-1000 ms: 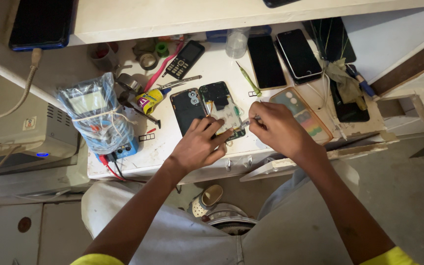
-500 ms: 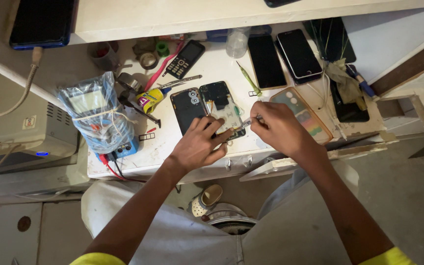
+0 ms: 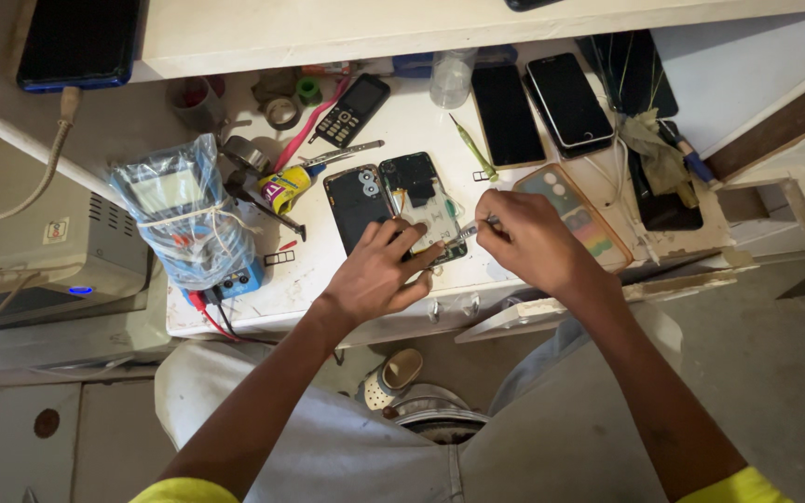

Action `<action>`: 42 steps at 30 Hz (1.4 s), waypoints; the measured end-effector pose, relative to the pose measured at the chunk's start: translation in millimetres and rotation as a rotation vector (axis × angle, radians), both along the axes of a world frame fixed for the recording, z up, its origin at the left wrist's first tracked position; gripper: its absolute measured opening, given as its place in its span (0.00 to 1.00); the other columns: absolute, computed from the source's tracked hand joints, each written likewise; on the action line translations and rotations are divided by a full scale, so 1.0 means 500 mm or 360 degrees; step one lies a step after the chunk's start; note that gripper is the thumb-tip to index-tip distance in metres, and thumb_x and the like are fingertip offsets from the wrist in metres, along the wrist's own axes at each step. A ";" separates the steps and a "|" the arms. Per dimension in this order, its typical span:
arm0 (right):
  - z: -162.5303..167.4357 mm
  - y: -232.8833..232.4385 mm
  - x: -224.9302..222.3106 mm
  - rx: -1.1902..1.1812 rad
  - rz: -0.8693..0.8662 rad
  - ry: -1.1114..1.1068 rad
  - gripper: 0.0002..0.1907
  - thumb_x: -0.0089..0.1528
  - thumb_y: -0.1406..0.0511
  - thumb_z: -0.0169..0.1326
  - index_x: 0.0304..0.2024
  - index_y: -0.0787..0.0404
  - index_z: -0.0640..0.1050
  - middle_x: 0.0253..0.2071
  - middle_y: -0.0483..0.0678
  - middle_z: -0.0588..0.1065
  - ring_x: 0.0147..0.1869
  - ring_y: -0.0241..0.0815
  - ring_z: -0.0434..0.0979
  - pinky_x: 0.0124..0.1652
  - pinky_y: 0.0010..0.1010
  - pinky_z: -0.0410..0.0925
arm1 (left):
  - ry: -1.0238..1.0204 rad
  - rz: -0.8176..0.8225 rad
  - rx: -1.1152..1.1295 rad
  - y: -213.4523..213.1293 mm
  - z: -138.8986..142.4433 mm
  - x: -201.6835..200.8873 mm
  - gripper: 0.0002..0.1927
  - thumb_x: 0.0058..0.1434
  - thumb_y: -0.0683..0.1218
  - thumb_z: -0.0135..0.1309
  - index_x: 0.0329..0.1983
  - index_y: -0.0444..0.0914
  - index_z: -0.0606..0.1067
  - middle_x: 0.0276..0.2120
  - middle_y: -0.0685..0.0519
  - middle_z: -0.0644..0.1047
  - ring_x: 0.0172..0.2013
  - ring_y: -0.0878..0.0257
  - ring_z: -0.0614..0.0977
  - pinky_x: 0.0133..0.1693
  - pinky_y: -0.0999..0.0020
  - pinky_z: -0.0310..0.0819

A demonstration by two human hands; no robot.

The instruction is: The person works on a disassembled smartphone at a repair bench, prying and unscrewing internal components with a screwdriver, then brushing the phone's internals and back cover with a toothbrush, and finally pressing the back cover onto the phone body.

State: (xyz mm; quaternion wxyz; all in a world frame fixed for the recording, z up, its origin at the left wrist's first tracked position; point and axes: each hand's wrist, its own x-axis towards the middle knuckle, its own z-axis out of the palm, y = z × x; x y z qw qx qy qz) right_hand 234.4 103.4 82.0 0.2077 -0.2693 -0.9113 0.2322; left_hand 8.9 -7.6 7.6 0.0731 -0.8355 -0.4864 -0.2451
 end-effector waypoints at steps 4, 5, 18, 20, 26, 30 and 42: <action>-0.005 0.002 0.003 -0.0017 0.0039 0.0079 0.08 0.62 0.72 0.58 0.36 0.65 0.70 0.28 0.52 0.75 0.28 0.43 0.76 0.30 0.36 0.68 | -0.0016 -0.0003 -0.0002 0.000 0.001 0.000 0.23 0.63 0.52 0.55 0.59 0.39 0.78 0.55 0.45 0.74 0.51 0.50 0.73 0.52 0.55 0.68; -0.006 0.003 0.004 -0.0038 0.0030 0.0085 0.08 0.62 0.72 0.58 0.36 0.65 0.70 0.28 0.51 0.74 0.28 0.43 0.75 0.29 0.36 0.67 | -0.0013 -0.0002 -0.0004 0.000 0.001 0.000 0.22 0.63 0.52 0.55 0.59 0.39 0.78 0.55 0.45 0.74 0.51 0.50 0.73 0.52 0.55 0.68; -0.016 0.009 0.012 0.0045 0.0081 0.0162 0.08 0.63 0.72 0.58 0.37 0.65 0.70 0.27 0.52 0.73 0.27 0.42 0.73 0.29 0.35 0.66 | -0.0022 -0.0005 0.0001 0.001 0.001 0.001 0.22 0.63 0.52 0.55 0.58 0.39 0.78 0.54 0.45 0.74 0.51 0.50 0.73 0.52 0.55 0.68; -0.015 0.009 0.012 -0.0018 0.0025 0.0110 0.08 0.63 0.72 0.58 0.36 0.65 0.70 0.27 0.52 0.73 0.26 0.42 0.73 0.29 0.35 0.66 | -0.0019 -0.0008 0.0017 0.001 0.001 0.000 0.22 0.62 0.52 0.55 0.58 0.39 0.78 0.54 0.45 0.74 0.50 0.50 0.73 0.51 0.55 0.68; -0.017 0.008 0.014 -0.0027 0.0024 0.0144 0.08 0.62 0.71 0.58 0.37 0.65 0.71 0.28 0.52 0.74 0.27 0.42 0.75 0.29 0.34 0.67 | -0.0026 -0.0010 0.0001 0.001 -0.002 0.000 0.22 0.63 0.52 0.55 0.58 0.39 0.78 0.54 0.45 0.74 0.50 0.50 0.73 0.51 0.55 0.68; -0.018 0.009 0.015 -0.0027 0.0055 0.0212 0.08 0.62 0.72 0.58 0.37 0.65 0.70 0.29 0.52 0.74 0.28 0.42 0.75 0.28 0.33 0.67 | -0.0022 -0.0005 0.0037 0.001 -0.003 0.000 0.22 0.63 0.52 0.55 0.57 0.39 0.78 0.55 0.45 0.74 0.51 0.50 0.73 0.52 0.55 0.68; -0.019 0.007 0.018 -0.0050 0.0061 0.0193 0.07 0.62 0.72 0.58 0.38 0.65 0.71 0.29 0.52 0.74 0.27 0.40 0.75 0.28 0.32 0.67 | -0.0007 -0.0003 0.0006 0.002 -0.004 0.000 0.22 0.63 0.53 0.55 0.57 0.38 0.79 0.55 0.45 0.74 0.51 0.50 0.72 0.51 0.55 0.67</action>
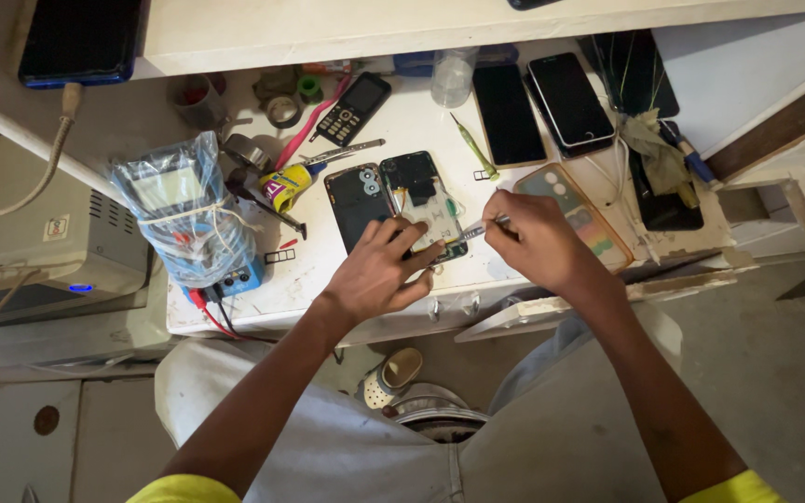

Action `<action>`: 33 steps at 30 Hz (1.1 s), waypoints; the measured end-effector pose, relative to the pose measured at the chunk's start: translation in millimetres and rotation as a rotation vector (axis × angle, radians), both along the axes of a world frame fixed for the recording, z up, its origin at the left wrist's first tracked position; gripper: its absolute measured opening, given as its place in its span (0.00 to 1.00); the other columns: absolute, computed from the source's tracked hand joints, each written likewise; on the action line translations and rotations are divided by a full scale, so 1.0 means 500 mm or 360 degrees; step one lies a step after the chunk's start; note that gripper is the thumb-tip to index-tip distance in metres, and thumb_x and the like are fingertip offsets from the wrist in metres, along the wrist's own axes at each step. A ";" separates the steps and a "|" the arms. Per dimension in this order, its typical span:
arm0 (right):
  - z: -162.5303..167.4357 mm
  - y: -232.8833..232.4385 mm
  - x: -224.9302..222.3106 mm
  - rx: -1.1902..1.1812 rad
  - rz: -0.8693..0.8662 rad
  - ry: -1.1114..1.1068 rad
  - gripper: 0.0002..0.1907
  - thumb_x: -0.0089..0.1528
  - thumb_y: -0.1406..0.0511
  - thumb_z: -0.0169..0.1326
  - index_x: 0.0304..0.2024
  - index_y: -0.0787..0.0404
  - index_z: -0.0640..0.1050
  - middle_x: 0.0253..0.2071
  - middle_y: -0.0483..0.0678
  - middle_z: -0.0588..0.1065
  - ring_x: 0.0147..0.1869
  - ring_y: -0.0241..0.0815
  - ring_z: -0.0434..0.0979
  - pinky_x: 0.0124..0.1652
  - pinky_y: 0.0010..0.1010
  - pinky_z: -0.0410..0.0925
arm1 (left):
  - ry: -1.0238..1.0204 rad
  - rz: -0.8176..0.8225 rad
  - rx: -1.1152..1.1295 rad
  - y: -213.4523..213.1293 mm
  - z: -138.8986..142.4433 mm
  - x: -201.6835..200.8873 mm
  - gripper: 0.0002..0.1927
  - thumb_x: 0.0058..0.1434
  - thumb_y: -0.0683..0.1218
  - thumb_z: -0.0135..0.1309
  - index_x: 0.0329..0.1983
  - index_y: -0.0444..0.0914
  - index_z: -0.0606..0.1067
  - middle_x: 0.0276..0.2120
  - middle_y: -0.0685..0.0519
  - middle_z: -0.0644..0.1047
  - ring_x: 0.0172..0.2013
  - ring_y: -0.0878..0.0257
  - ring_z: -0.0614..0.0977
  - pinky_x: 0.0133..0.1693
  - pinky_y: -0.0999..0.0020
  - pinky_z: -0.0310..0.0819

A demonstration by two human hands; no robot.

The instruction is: The person works on a disassembled smartphone at a repair bench, prying and unscrewing internal components with a screwdriver, then brushing the phone's internals and back cover with a toothbrush, and finally pressing the back cover onto the phone body.

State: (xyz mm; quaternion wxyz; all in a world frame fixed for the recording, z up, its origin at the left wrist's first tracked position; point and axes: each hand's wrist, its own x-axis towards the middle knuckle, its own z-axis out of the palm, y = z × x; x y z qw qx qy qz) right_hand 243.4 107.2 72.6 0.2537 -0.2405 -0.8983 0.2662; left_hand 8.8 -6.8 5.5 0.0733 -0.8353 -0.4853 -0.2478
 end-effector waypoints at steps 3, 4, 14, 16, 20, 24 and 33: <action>0.000 0.000 0.000 -0.0061 -0.0054 -0.0063 0.07 0.62 0.72 0.58 0.38 0.64 0.71 0.29 0.51 0.75 0.26 0.40 0.75 0.27 0.32 0.67 | -0.0018 -0.0008 0.0002 0.000 0.001 -0.001 0.22 0.63 0.53 0.55 0.57 0.38 0.79 0.56 0.45 0.74 0.52 0.50 0.72 0.52 0.55 0.68; 0.000 0.000 0.000 -0.0050 -0.0050 -0.0064 0.07 0.62 0.72 0.58 0.38 0.64 0.71 0.29 0.51 0.75 0.26 0.40 0.75 0.27 0.32 0.67 | -0.0013 -0.0003 -0.0008 0.000 0.001 0.000 0.22 0.63 0.53 0.55 0.57 0.38 0.79 0.56 0.45 0.74 0.51 0.51 0.72 0.52 0.55 0.68; -0.001 0.000 0.001 0.0003 -0.0011 -0.0031 0.08 0.63 0.72 0.58 0.38 0.64 0.71 0.30 0.52 0.75 0.28 0.40 0.75 0.29 0.32 0.67 | -0.0014 -0.0007 -0.0014 0.000 0.001 0.000 0.22 0.63 0.53 0.55 0.57 0.39 0.79 0.54 0.45 0.74 0.51 0.51 0.73 0.52 0.55 0.68; -0.002 -0.001 0.001 -0.0036 -0.0025 -0.0032 0.08 0.63 0.72 0.58 0.38 0.65 0.71 0.30 0.51 0.75 0.27 0.40 0.75 0.28 0.32 0.67 | -0.0010 -0.0007 -0.0013 0.000 0.001 0.000 0.22 0.63 0.53 0.55 0.58 0.38 0.79 0.54 0.45 0.74 0.51 0.50 0.73 0.52 0.55 0.68; -0.003 -0.002 0.001 -0.0087 -0.0072 -0.0042 0.07 0.62 0.72 0.58 0.38 0.65 0.71 0.30 0.51 0.75 0.27 0.39 0.76 0.28 0.31 0.67 | -0.0006 -0.0008 0.0000 0.000 0.001 0.000 0.23 0.63 0.53 0.55 0.58 0.38 0.78 0.54 0.45 0.74 0.51 0.50 0.73 0.52 0.55 0.68; -0.002 -0.001 0.004 -0.0107 -0.0072 -0.0039 0.08 0.62 0.72 0.58 0.38 0.65 0.71 0.30 0.51 0.76 0.27 0.38 0.76 0.28 0.31 0.68 | -0.0014 -0.0001 -0.0008 -0.001 0.002 0.000 0.22 0.64 0.53 0.54 0.58 0.38 0.78 0.54 0.45 0.74 0.51 0.51 0.73 0.52 0.55 0.68; -0.002 0.001 0.005 -0.0070 -0.0097 -0.0053 0.07 0.62 0.72 0.58 0.38 0.65 0.72 0.29 0.52 0.75 0.25 0.38 0.75 0.26 0.31 0.66 | -0.0023 -0.0006 -0.0004 0.001 -0.001 0.000 0.22 0.63 0.53 0.54 0.56 0.38 0.79 0.55 0.45 0.74 0.52 0.51 0.72 0.52 0.55 0.67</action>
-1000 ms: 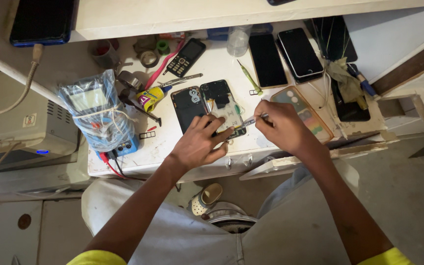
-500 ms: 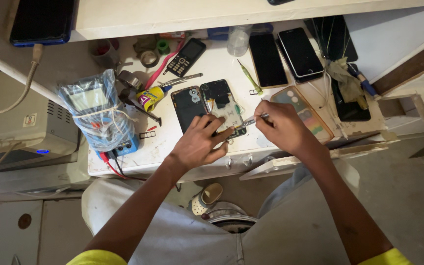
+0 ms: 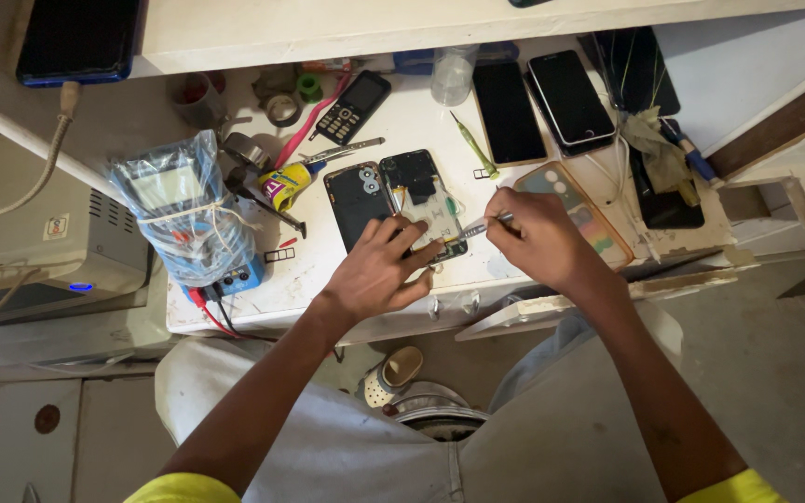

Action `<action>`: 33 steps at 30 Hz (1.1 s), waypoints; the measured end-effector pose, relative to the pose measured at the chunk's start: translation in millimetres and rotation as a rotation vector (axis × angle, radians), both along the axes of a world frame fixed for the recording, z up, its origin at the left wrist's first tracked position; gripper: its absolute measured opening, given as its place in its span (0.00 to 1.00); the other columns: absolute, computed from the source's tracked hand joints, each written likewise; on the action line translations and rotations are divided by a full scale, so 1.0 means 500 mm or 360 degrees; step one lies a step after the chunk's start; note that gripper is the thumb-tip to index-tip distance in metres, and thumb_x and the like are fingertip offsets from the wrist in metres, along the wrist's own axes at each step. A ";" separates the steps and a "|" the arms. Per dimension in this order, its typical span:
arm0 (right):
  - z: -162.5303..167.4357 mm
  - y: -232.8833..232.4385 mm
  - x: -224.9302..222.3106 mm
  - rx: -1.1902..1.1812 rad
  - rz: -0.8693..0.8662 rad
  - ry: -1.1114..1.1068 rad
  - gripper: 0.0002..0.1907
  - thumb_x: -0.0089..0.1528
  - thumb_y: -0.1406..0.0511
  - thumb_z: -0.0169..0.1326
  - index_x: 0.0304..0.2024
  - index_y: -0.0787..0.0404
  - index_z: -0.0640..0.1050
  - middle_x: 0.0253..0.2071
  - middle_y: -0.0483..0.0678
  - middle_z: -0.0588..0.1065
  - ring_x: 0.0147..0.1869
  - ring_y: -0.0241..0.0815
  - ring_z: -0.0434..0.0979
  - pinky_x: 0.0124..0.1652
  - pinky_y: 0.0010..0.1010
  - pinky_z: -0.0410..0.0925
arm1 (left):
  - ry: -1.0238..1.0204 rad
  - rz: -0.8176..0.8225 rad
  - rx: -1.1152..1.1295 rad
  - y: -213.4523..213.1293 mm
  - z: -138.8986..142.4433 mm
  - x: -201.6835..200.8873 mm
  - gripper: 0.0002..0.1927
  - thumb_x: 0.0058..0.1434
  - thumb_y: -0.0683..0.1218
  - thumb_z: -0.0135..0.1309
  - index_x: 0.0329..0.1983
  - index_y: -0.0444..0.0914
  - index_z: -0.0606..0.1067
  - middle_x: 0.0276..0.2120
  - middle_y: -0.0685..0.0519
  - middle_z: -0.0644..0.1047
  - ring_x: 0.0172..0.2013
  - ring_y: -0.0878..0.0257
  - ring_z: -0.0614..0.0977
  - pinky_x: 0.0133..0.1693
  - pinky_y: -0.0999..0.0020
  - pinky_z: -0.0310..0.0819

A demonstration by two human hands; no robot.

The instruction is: The person works on a disassembled smartphone at a repair bench, prying and unscrewing internal components with a screwdriver, then brushing the phone's internals and back cover with a toothbrush, and finally pressing the back cover onto the phone body.

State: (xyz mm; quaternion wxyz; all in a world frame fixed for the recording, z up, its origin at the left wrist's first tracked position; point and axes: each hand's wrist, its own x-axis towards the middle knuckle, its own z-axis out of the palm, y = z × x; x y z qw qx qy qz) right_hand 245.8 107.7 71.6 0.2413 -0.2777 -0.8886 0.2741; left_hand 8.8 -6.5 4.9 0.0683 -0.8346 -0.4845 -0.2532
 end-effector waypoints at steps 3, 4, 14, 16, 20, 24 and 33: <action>-0.001 0.001 0.000 -0.0020 0.0015 0.0043 0.06 0.63 0.72 0.58 0.38 0.66 0.72 0.29 0.52 0.75 0.25 0.39 0.74 0.27 0.31 0.66 | -0.0001 -0.0004 0.0015 0.000 -0.003 0.000 0.22 0.63 0.53 0.54 0.57 0.37 0.79 0.56 0.45 0.74 0.52 0.51 0.72 0.52 0.55 0.68; -0.002 0.001 0.001 -0.0036 0.0007 0.0020 0.06 0.63 0.72 0.58 0.38 0.65 0.72 0.29 0.52 0.75 0.26 0.39 0.75 0.26 0.31 0.66 | 0.0000 -0.0001 0.0010 0.000 -0.004 0.000 0.22 0.64 0.53 0.54 0.57 0.37 0.79 0.56 0.45 0.74 0.52 0.51 0.72 0.52 0.55 0.68; 0.000 0.002 0.002 -0.0017 -0.0023 -0.0027 0.06 0.63 0.71 0.58 0.37 0.64 0.72 0.29 0.51 0.76 0.26 0.39 0.77 0.27 0.32 0.67 | -0.0027 -0.0008 0.0006 -0.001 -0.004 -0.001 0.23 0.64 0.53 0.55 0.57 0.37 0.79 0.56 0.46 0.74 0.52 0.52 0.72 0.52 0.55 0.68; 0.001 0.001 0.001 -0.0001 -0.0018 -0.0029 0.07 0.63 0.71 0.58 0.37 0.65 0.72 0.29 0.52 0.76 0.26 0.40 0.77 0.27 0.32 0.67 | -0.0025 -0.0008 0.0010 -0.002 -0.003 0.000 0.23 0.64 0.53 0.55 0.57 0.37 0.79 0.56 0.46 0.74 0.52 0.52 0.72 0.52 0.55 0.68; 0.003 0.002 0.000 0.0004 -0.0013 -0.0022 0.07 0.62 0.71 0.58 0.37 0.65 0.72 0.29 0.52 0.76 0.26 0.40 0.78 0.28 0.33 0.68 | -0.0030 -0.0016 0.0016 -0.001 -0.002 -0.001 0.23 0.63 0.53 0.56 0.57 0.37 0.79 0.56 0.46 0.74 0.52 0.51 0.72 0.52 0.55 0.67; 0.004 0.001 -0.003 0.0013 0.0011 0.0003 0.07 0.62 0.71 0.58 0.37 0.64 0.72 0.30 0.52 0.76 0.28 0.41 0.79 0.29 0.32 0.70 | -0.0021 -0.0009 -0.0001 0.000 -0.002 -0.001 0.23 0.64 0.53 0.56 0.58 0.37 0.79 0.55 0.46 0.74 0.52 0.51 0.72 0.52 0.55 0.67; 0.012 0.002 -0.006 0.0030 0.0001 -0.0094 0.08 0.61 0.71 0.59 0.37 0.65 0.72 0.30 0.53 0.76 0.30 0.43 0.79 0.30 0.35 0.70 | -0.0047 -0.0013 -0.0003 0.000 -0.004 -0.001 0.23 0.63 0.53 0.55 0.58 0.39 0.78 0.56 0.46 0.74 0.52 0.51 0.72 0.52 0.54 0.67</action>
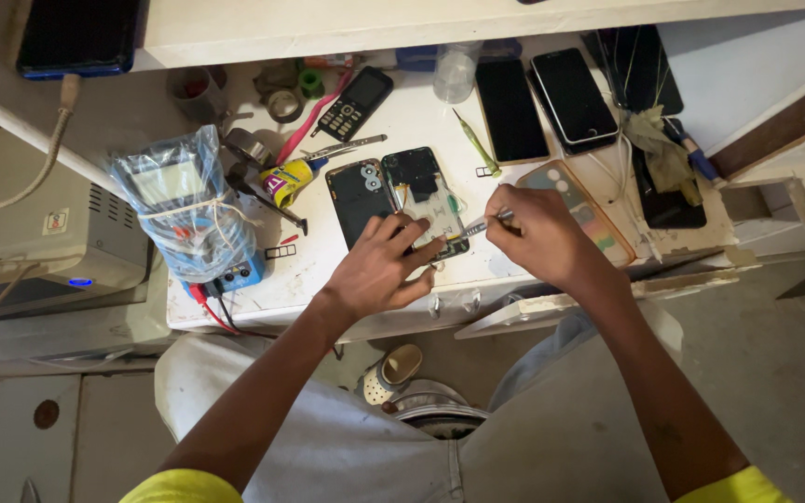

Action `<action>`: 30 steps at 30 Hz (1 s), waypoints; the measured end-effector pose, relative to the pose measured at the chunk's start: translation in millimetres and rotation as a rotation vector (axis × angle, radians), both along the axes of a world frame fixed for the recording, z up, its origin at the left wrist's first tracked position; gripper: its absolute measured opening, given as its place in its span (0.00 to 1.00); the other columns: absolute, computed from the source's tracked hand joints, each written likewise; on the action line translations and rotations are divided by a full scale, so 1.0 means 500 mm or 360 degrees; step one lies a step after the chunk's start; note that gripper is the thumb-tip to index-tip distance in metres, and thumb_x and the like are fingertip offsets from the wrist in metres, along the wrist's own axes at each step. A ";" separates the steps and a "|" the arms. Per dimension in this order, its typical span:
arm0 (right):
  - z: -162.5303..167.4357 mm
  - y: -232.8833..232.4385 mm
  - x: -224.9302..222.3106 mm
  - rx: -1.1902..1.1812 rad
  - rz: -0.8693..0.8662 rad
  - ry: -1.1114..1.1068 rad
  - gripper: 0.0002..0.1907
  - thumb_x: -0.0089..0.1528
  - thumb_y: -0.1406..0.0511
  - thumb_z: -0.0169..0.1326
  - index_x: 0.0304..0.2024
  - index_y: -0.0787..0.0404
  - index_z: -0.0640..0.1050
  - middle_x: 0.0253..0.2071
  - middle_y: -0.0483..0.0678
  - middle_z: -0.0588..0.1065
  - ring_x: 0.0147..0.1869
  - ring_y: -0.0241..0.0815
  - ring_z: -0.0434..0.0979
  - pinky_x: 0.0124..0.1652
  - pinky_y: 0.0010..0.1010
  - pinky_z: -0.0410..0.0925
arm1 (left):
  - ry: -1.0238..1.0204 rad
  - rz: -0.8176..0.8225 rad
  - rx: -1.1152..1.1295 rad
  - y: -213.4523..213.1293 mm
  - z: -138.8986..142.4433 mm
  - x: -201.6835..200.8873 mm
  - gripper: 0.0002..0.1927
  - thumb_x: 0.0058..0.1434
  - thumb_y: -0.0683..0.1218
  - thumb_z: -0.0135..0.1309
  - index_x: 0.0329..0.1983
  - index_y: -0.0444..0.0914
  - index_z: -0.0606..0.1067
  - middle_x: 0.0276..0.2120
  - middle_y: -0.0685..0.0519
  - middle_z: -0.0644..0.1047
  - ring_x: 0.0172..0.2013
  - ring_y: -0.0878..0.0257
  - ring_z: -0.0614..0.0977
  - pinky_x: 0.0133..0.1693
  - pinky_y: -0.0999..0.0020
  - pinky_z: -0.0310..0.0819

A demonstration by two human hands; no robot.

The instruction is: The person works on a disassembled smartphone at a repair bench, prying and unscrewing internal components with a screwdriver, then brushing the phone's internals and back cover with a toothbrush, and finally pressing the back cover onto the phone body.

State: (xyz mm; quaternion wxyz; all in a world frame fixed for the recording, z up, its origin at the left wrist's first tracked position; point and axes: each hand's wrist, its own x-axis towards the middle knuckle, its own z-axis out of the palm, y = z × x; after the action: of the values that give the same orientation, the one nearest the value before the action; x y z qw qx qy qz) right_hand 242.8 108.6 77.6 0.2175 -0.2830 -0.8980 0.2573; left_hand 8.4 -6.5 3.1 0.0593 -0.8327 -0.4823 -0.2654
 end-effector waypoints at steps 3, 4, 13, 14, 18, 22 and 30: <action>0.002 -0.002 -0.001 -0.0065 -0.0053 -0.0037 0.08 0.62 0.70 0.59 0.37 0.64 0.71 0.30 0.52 0.76 0.29 0.43 0.80 0.30 0.35 0.71 | 0.0074 0.0021 -0.0038 0.001 0.000 0.002 0.23 0.64 0.53 0.54 0.59 0.38 0.78 0.56 0.44 0.73 0.50 0.51 0.72 0.52 0.54 0.67; 0.002 -0.002 -0.002 -0.0047 -0.0047 -0.0046 0.08 0.61 0.70 0.59 0.37 0.64 0.71 0.30 0.52 0.76 0.29 0.43 0.80 0.30 0.35 0.71 | 0.0069 0.0023 -0.0040 0.001 0.000 0.002 0.23 0.64 0.54 0.54 0.59 0.39 0.78 0.56 0.44 0.73 0.51 0.51 0.72 0.52 0.55 0.67; 0.002 -0.003 -0.004 0.0043 -0.0001 -0.0007 0.09 0.61 0.70 0.60 0.37 0.64 0.71 0.31 0.52 0.76 0.30 0.43 0.79 0.31 0.34 0.71 | 0.0030 0.0020 -0.0021 -0.001 0.004 0.002 0.22 0.64 0.53 0.54 0.58 0.39 0.78 0.55 0.45 0.74 0.51 0.50 0.73 0.52 0.55 0.67; 0.002 -0.004 -0.004 0.0039 0.0001 0.0002 0.09 0.61 0.70 0.60 0.37 0.64 0.71 0.31 0.52 0.76 0.30 0.42 0.79 0.31 0.34 0.71 | 0.0028 0.0018 -0.0013 -0.001 0.005 0.002 0.22 0.64 0.53 0.54 0.58 0.39 0.78 0.55 0.45 0.74 0.51 0.50 0.73 0.52 0.55 0.67; 0.003 -0.006 -0.004 0.0006 -0.0036 -0.0049 0.09 0.61 0.71 0.59 0.37 0.64 0.71 0.31 0.51 0.77 0.30 0.42 0.79 0.30 0.33 0.71 | 0.0016 0.0014 -0.0007 -0.001 0.005 0.002 0.22 0.64 0.53 0.55 0.58 0.39 0.78 0.55 0.45 0.74 0.52 0.51 0.73 0.52 0.55 0.67; 0.005 -0.008 -0.003 0.0008 0.0018 0.0005 0.09 0.60 0.72 0.59 0.37 0.65 0.71 0.31 0.52 0.76 0.30 0.42 0.78 0.30 0.33 0.70 | 0.0014 0.0016 -0.0003 -0.003 0.004 0.003 0.22 0.63 0.53 0.55 0.57 0.39 0.78 0.55 0.46 0.74 0.52 0.51 0.73 0.52 0.55 0.67; 0.009 -0.011 -0.007 -0.0007 0.0014 0.0018 0.10 0.59 0.72 0.60 0.37 0.65 0.71 0.31 0.52 0.75 0.29 0.42 0.78 0.30 0.34 0.70 | 0.0041 0.0019 -0.0032 0.000 0.002 0.001 0.23 0.64 0.54 0.55 0.59 0.39 0.78 0.55 0.46 0.74 0.52 0.51 0.72 0.53 0.55 0.67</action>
State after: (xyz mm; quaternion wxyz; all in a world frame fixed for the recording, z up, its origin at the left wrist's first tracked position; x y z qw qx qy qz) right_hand 239.5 103.4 82.4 0.2207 -0.2782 -0.8974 0.2618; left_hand 9.1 -6.7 4.4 0.0586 -0.8338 -0.4890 -0.2495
